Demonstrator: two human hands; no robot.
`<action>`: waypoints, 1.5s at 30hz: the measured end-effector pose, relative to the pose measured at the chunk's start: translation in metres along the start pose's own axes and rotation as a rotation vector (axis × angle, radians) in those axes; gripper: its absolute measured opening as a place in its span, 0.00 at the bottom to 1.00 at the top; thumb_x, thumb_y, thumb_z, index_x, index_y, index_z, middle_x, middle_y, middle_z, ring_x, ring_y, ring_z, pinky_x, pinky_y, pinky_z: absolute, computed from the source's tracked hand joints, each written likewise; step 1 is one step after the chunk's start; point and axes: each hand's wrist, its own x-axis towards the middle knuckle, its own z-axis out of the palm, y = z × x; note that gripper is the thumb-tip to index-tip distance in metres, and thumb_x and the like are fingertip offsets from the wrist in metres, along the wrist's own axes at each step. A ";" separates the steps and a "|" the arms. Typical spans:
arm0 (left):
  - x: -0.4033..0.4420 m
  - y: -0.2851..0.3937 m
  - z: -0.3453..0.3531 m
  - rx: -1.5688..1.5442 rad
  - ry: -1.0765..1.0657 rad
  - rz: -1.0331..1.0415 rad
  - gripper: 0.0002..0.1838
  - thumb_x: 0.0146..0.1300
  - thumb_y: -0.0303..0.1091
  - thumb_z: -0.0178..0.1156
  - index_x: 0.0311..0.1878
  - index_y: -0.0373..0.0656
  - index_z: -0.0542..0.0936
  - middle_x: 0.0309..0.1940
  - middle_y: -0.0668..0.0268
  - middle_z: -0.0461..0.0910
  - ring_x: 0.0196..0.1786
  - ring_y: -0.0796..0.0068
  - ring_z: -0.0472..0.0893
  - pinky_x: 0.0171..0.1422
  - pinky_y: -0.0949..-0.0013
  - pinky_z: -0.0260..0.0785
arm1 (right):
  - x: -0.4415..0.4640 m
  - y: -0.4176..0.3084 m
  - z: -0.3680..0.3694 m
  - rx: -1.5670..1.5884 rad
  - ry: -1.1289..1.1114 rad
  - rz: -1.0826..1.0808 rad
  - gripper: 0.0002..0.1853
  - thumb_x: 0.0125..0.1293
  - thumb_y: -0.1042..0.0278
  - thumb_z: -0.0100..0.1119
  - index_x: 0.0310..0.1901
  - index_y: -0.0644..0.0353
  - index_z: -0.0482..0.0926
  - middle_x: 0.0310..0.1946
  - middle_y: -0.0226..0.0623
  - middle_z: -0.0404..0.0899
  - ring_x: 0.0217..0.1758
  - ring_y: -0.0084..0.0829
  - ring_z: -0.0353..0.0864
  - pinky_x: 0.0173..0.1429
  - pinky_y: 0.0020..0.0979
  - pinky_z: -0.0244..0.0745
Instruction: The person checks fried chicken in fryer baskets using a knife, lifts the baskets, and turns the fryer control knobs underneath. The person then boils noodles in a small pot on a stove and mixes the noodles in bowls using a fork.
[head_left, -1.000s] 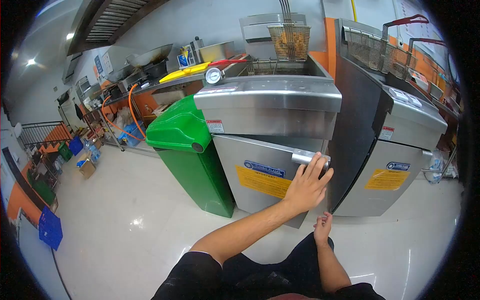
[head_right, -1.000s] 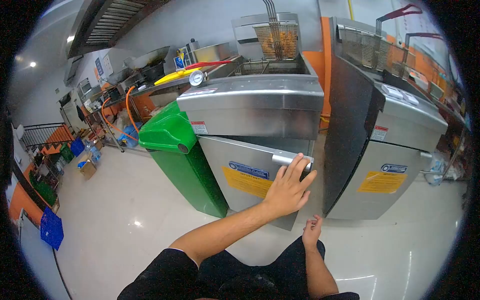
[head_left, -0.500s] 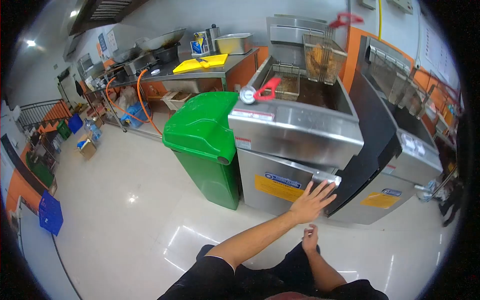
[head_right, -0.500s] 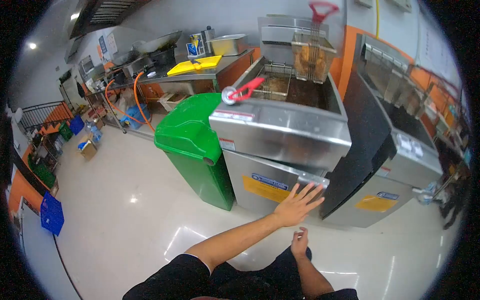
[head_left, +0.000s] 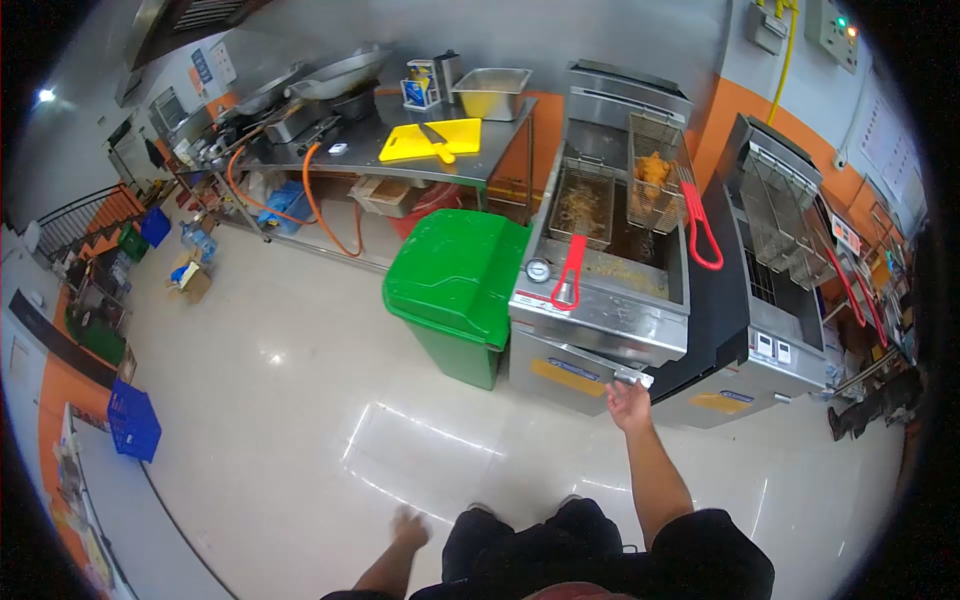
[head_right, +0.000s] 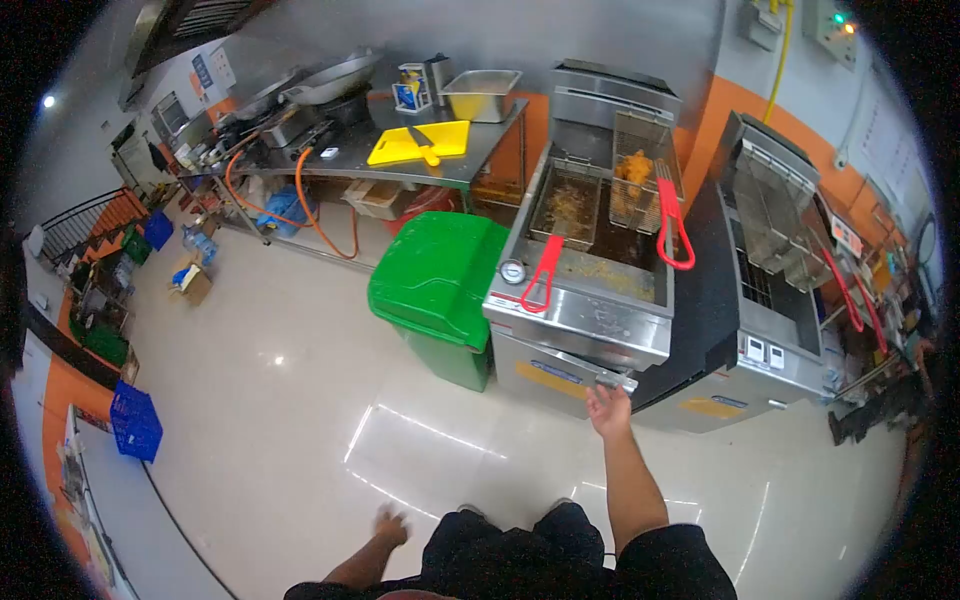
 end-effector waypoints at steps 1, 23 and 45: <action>-0.065 -0.046 0.001 -0.008 -0.018 -0.211 0.27 0.62 0.50 0.49 0.65 0.56 0.67 0.67 0.61 0.64 0.71 0.44 0.53 0.73 0.40 0.39 | 0.002 -0.001 0.005 0.032 0.025 0.029 0.29 0.71 0.43 0.41 0.64 0.54 0.56 0.55 0.37 0.66 0.55 0.44 0.74 0.45 0.36 0.72; -0.148 -0.075 -0.130 -0.643 0.234 -0.310 0.20 0.63 0.48 0.52 0.50 0.44 0.78 0.46 0.50 0.79 0.51 0.50 0.77 0.59 0.55 0.68 | 0.101 0.014 -0.010 0.052 0.395 0.148 0.34 0.59 0.31 0.46 0.64 0.36 0.61 0.48 0.27 0.72 0.36 0.25 0.75 0.34 0.25 0.70; 0.020 -0.268 -0.219 -1.066 -0.042 -0.671 0.30 0.67 0.59 0.38 0.40 0.47 0.84 0.47 0.53 0.80 0.53 0.54 0.77 0.62 0.57 0.64 | 0.127 0.409 0.383 -1.669 -0.360 0.637 0.20 0.66 0.50 0.51 0.54 0.52 0.68 0.36 0.37 0.72 0.31 0.32 0.73 0.33 0.34 0.73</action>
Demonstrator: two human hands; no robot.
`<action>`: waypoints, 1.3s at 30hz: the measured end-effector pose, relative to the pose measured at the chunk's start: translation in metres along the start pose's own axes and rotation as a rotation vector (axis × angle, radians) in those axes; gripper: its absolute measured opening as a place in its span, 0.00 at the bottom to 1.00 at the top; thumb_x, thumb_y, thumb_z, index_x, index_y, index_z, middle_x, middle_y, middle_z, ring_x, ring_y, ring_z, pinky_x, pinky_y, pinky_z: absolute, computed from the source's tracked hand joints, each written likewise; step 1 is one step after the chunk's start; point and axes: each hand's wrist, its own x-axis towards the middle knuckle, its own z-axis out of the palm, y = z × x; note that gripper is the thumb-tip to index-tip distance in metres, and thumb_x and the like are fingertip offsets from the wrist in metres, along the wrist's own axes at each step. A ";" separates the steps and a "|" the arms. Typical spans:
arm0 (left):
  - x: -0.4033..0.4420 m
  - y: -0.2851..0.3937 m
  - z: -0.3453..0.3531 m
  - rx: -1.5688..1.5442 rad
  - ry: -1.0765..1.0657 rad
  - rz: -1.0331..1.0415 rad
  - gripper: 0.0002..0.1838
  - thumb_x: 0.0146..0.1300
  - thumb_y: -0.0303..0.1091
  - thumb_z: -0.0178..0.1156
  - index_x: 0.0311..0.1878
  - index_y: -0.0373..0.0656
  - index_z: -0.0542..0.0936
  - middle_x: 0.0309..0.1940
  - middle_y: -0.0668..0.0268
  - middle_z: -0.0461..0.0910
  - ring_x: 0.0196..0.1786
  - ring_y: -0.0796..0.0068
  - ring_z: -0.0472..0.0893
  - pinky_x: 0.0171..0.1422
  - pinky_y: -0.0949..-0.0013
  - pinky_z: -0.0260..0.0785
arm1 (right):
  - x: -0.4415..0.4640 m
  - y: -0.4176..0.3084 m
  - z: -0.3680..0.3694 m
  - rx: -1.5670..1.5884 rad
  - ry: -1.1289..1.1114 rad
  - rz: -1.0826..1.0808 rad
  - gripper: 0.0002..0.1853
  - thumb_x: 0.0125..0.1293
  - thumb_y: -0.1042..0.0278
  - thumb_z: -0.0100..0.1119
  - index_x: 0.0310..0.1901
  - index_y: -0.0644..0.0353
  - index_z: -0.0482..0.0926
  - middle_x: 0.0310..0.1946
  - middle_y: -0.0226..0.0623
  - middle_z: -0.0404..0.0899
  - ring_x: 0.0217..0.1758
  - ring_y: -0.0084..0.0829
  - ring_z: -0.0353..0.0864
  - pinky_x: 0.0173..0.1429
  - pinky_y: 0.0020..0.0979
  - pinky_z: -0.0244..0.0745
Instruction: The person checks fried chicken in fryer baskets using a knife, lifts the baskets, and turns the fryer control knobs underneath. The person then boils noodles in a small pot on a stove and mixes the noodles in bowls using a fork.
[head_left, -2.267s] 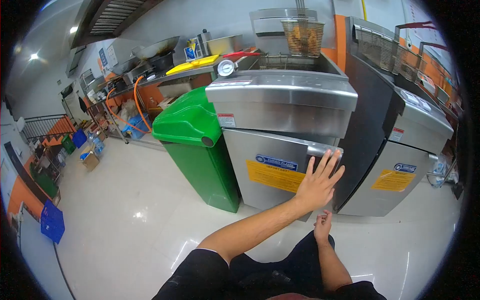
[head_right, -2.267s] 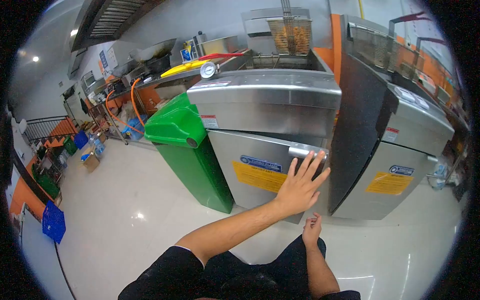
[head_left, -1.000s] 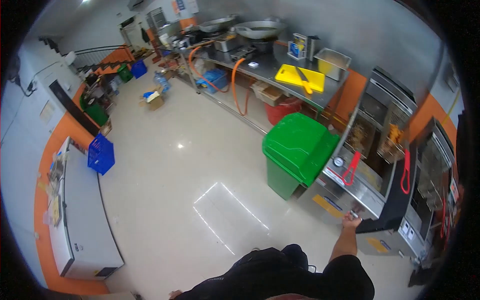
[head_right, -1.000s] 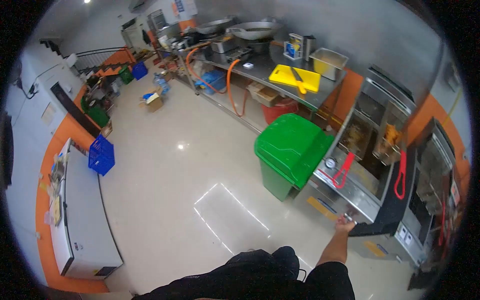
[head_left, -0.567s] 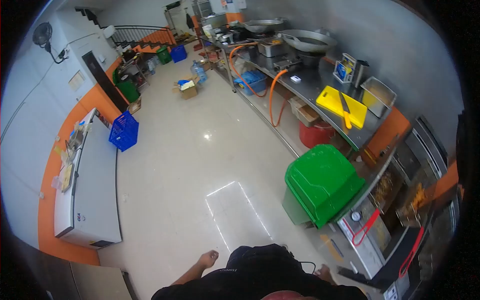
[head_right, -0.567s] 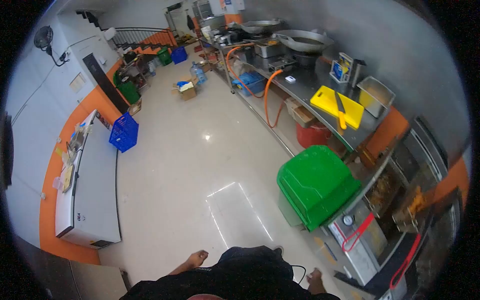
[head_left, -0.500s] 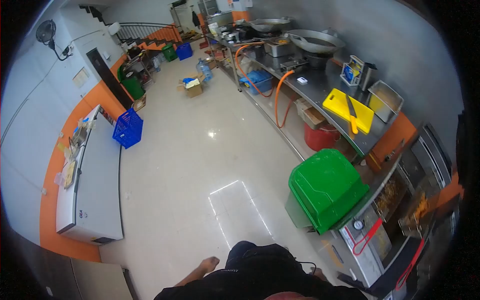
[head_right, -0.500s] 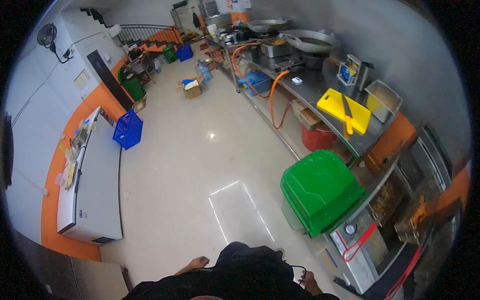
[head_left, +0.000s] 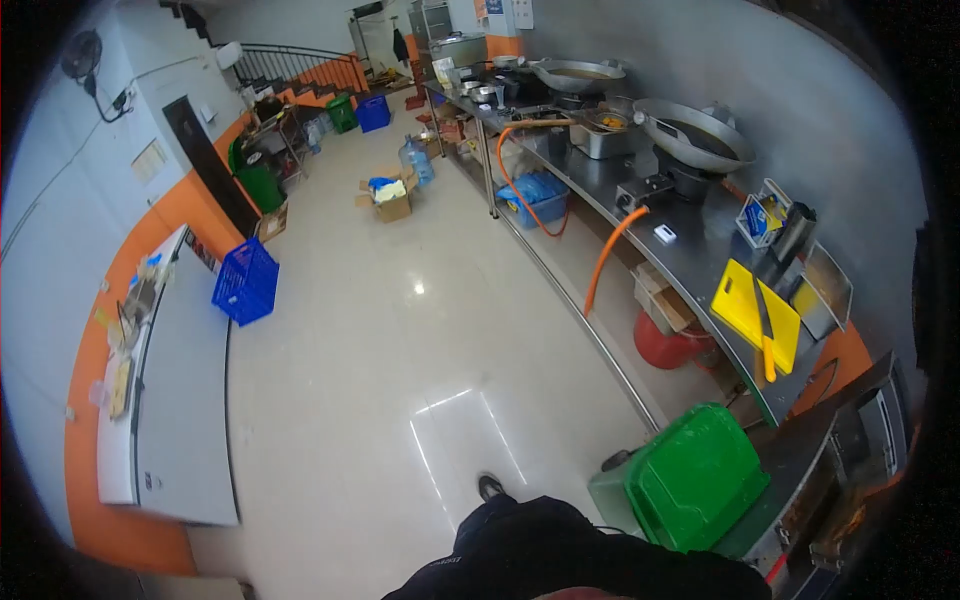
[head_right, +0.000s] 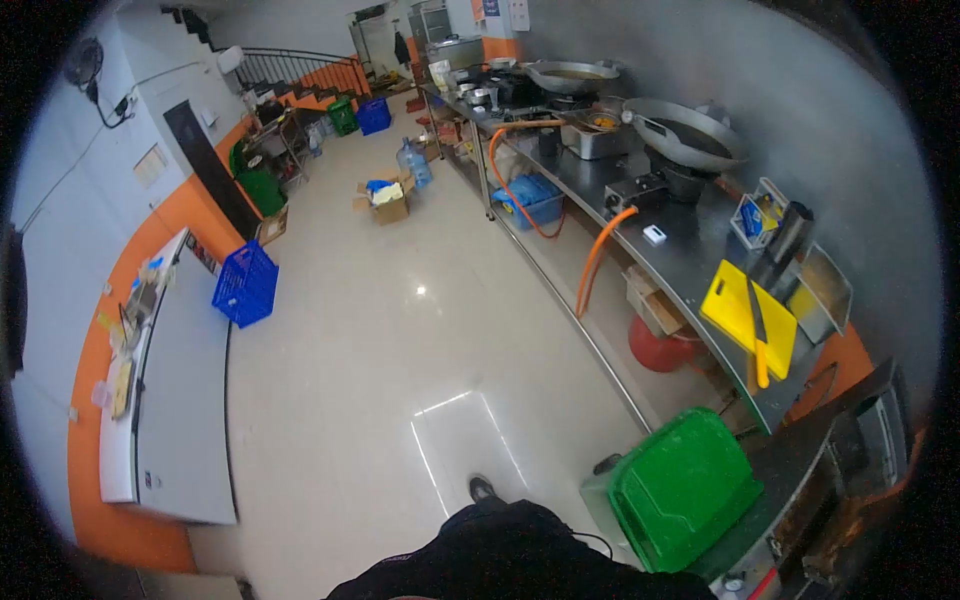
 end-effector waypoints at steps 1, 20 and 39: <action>0.021 0.007 -0.029 0.016 -0.012 0.003 0.31 0.67 0.60 0.37 0.39 0.48 0.84 0.47 0.53 0.80 0.54 0.54 0.77 0.63 0.56 0.64 | 0.009 -0.022 0.014 -0.012 -0.007 -0.008 0.20 0.66 0.50 0.51 0.54 0.53 0.68 0.36 0.37 0.73 0.31 0.32 0.73 0.33 0.34 0.73; 0.393 0.369 -0.571 -0.187 0.322 0.313 0.20 0.66 0.46 0.43 0.39 0.42 0.80 0.39 0.55 0.82 0.46 0.59 0.80 0.55 0.60 0.69 | 0.224 -0.587 0.100 -0.024 0.144 -0.059 0.18 0.67 0.60 0.52 0.53 0.62 0.70 0.36 0.45 0.78 0.29 0.35 0.79 0.27 0.34 0.75; 0.779 0.546 -1.058 0.367 0.252 -0.011 0.29 0.68 0.56 0.41 0.50 0.37 0.77 0.50 0.47 0.78 0.56 0.51 0.76 0.60 0.54 0.67 | 0.424 -1.065 0.323 -0.271 0.323 -0.333 0.15 0.66 0.57 0.54 0.31 0.62 0.78 0.17 0.34 0.75 0.21 0.27 0.75 0.26 0.33 0.73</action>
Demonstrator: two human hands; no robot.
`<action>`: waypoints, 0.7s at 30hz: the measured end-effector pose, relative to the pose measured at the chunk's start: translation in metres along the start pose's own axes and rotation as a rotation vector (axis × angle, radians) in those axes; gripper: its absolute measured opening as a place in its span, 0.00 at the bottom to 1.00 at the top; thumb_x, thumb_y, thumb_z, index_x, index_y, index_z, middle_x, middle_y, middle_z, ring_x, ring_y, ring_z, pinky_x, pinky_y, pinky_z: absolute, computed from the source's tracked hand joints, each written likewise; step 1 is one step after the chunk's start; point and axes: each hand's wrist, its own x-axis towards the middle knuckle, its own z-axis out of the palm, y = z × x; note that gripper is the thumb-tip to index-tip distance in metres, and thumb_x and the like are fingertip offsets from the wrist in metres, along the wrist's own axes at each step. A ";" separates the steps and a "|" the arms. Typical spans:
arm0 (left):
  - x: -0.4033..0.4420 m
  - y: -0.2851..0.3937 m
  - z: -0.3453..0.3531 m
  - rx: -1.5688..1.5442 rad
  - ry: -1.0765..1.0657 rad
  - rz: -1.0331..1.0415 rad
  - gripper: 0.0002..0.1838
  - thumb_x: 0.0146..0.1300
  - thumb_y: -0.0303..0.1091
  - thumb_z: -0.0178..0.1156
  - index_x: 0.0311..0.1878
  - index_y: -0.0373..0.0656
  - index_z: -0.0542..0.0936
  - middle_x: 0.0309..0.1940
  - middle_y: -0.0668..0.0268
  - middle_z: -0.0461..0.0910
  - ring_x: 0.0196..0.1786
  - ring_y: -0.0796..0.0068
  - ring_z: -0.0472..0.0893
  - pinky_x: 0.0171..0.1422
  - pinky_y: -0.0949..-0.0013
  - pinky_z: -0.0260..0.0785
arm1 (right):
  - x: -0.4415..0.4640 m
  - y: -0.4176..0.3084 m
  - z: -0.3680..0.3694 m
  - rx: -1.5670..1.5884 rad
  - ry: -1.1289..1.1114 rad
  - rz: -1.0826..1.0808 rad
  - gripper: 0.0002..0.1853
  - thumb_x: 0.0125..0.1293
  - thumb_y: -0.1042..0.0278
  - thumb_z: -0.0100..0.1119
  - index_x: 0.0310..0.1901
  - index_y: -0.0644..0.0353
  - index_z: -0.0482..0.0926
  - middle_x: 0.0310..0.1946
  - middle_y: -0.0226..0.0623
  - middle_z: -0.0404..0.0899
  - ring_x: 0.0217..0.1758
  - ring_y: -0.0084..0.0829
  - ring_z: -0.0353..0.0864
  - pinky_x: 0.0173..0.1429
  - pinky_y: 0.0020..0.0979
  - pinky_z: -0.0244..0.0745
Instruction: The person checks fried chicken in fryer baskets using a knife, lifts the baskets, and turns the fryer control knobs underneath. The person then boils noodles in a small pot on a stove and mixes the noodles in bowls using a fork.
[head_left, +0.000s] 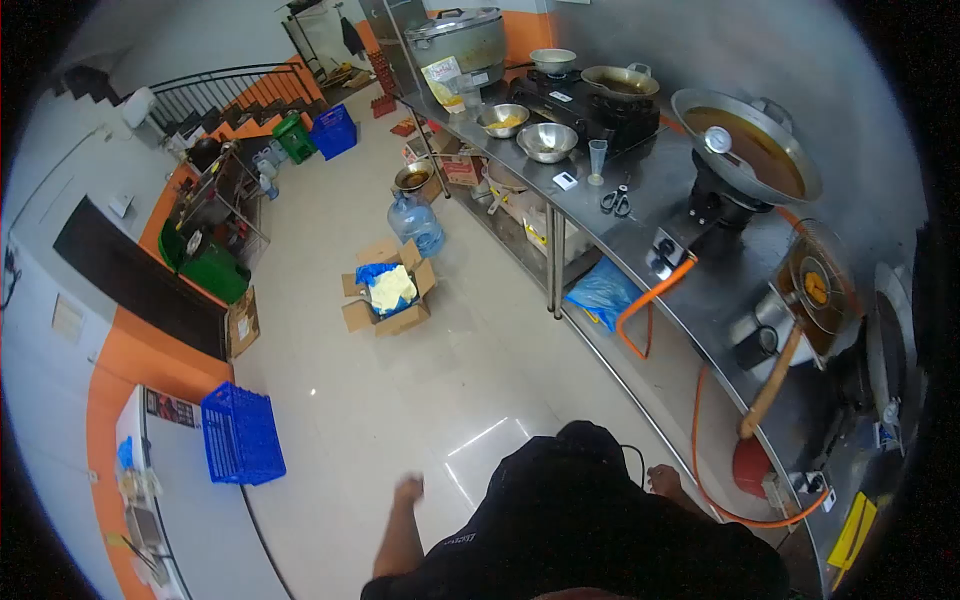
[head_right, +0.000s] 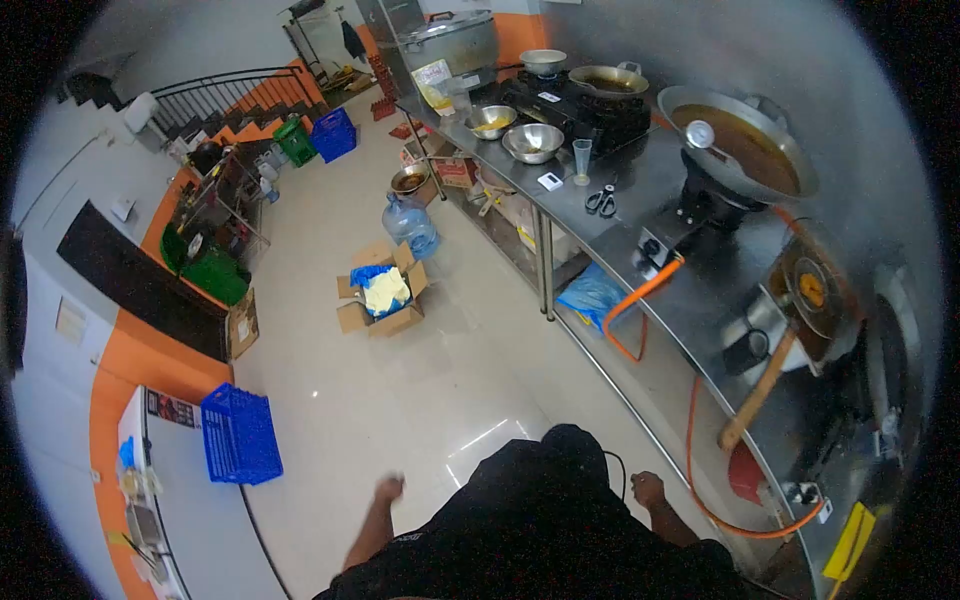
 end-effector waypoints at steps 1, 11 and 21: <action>0.037 0.033 -0.072 -0.147 0.236 0.131 0.28 0.67 0.55 0.44 0.45 0.37 0.78 0.45 0.48 0.80 0.52 0.49 0.78 0.57 0.54 0.68 | 0.008 -0.030 0.008 0.113 0.047 0.011 0.16 0.66 0.57 0.54 0.30 0.62 0.78 0.16 0.33 0.74 0.20 0.26 0.74 0.26 0.33 0.72; 0.171 0.372 -0.458 -0.559 0.488 0.768 0.15 0.68 0.41 0.53 0.41 0.37 0.78 0.33 0.59 0.82 0.37 0.67 0.81 0.45 0.67 0.71 | 0.208 -0.479 0.031 0.095 0.321 -0.687 0.14 0.65 0.63 0.56 0.30 0.67 0.76 0.20 0.41 0.76 0.23 0.32 0.75 0.32 0.31 0.70; 0.348 0.412 -0.520 -0.896 0.028 0.545 0.14 0.70 0.43 0.52 0.47 0.42 0.76 0.38 0.66 0.81 0.42 0.76 0.79 0.43 0.71 0.68 | 0.355 -0.919 0.025 -0.227 0.225 -1.215 0.16 0.58 0.65 0.60 0.48 0.57 0.75 0.42 0.39 0.73 0.45 0.39 0.78 0.45 0.39 0.74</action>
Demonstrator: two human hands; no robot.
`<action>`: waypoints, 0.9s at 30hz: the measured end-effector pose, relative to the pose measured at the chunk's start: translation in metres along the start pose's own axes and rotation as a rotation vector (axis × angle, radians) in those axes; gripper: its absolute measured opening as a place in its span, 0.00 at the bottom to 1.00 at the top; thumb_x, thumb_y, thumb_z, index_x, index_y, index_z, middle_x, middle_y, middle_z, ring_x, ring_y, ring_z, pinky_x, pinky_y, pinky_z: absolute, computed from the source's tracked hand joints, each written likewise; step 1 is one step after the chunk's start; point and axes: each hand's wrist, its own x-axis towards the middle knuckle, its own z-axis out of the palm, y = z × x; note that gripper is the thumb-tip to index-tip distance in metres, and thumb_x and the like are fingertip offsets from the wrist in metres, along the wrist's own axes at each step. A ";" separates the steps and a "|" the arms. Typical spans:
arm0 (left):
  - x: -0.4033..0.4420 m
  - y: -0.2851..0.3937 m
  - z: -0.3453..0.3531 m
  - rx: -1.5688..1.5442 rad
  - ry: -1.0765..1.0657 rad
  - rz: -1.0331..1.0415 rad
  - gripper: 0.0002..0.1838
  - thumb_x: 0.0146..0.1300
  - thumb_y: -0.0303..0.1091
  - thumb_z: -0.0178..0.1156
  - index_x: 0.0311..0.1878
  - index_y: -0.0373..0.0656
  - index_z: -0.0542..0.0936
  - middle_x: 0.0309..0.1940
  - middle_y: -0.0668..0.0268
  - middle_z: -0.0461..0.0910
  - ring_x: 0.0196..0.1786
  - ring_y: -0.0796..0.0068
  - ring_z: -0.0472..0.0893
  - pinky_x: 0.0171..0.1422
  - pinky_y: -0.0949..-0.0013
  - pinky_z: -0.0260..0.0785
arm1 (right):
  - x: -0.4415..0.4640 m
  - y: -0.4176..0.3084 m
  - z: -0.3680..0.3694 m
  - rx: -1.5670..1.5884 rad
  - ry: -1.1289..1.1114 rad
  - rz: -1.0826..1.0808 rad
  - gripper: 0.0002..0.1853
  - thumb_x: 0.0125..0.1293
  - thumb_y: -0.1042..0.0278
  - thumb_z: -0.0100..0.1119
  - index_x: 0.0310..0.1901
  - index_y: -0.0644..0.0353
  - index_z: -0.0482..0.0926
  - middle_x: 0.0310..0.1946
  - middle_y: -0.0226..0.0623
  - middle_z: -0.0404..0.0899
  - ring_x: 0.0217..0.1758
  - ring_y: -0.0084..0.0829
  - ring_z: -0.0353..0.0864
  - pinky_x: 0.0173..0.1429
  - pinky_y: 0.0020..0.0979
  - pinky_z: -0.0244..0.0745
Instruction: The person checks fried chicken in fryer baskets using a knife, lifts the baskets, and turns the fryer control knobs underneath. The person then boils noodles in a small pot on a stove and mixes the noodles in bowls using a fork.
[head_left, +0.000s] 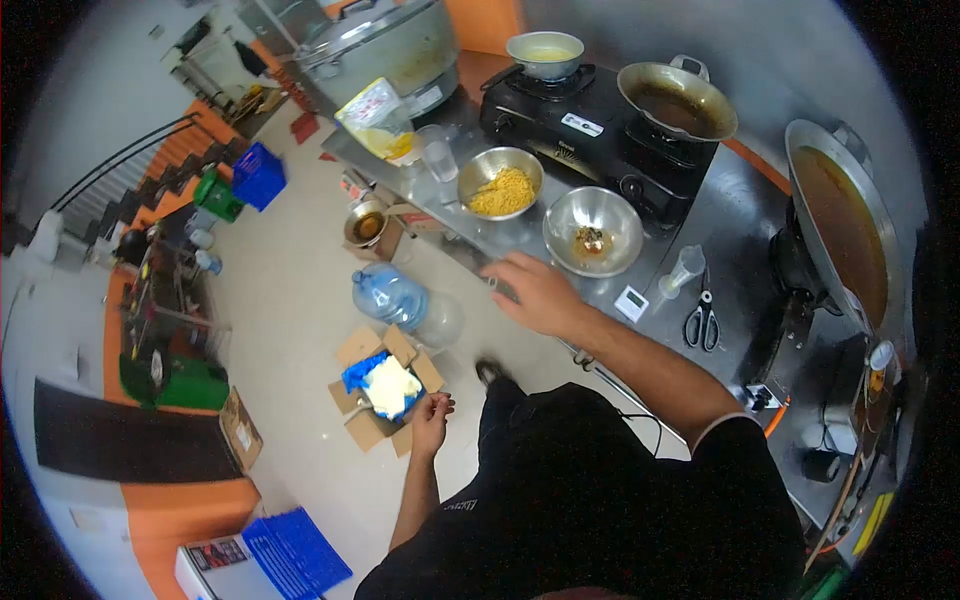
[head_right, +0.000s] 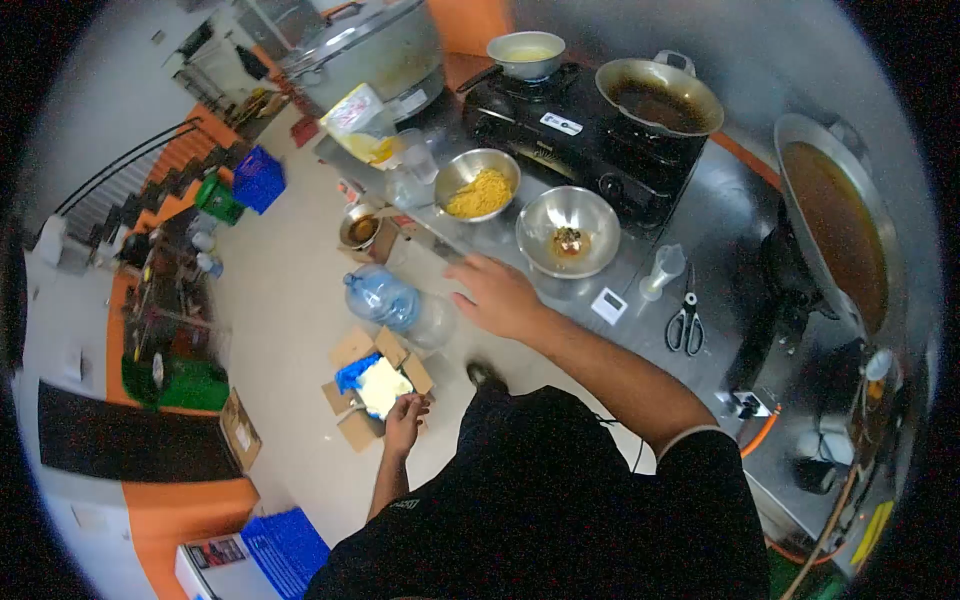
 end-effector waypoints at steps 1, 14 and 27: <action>0.030 0.002 -0.003 -0.025 -0.048 -0.017 0.14 0.69 0.44 0.52 0.47 0.43 0.76 0.39 0.67 0.81 0.42 0.76 0.79 0.44 0.70 0.68 | 0.030 0.005 0.007 -0.051 -0.001 -0.003 0.17 0.57 0.66 0.60 0.49 0.57 0.75 0.43 0.40 0.73 0.47 0.40 0.77 0.46 0.40 0.74; 0.363 0.208 0.010 -0.060 -0.551 0.135 0.19 0.72 0.47 0.46 0.49 0.40 0.73 0.40 0.63 0.79 0.40 0.72 0.80 0.42 0.72 0.68 | 0.212 0.136 0.097 -0.204 -0.013 0.295 0.12 0.59 0.72 0.54 0.46 0.58 0.76 0.41 0.40 0.75 0.48 0.41 0.78 0.50 0.40 0.75; 0.418 0.242 0.050 -0.232 -0.717 0.036 0.12 0.73 0.40 0.48 0.41 0.39 0.71 0.25 0.70 0.73 0.26 0.83 0.72 0.29 0.78 0.64 | 0.228 0.133 0.097 -0.282 0.011 0.325 0.12 0.53 0.74 0.57 0.42 0.55 0.75 0.41 0.36 0.75 0.45 0.37 0.80 0.46 0.36 0.79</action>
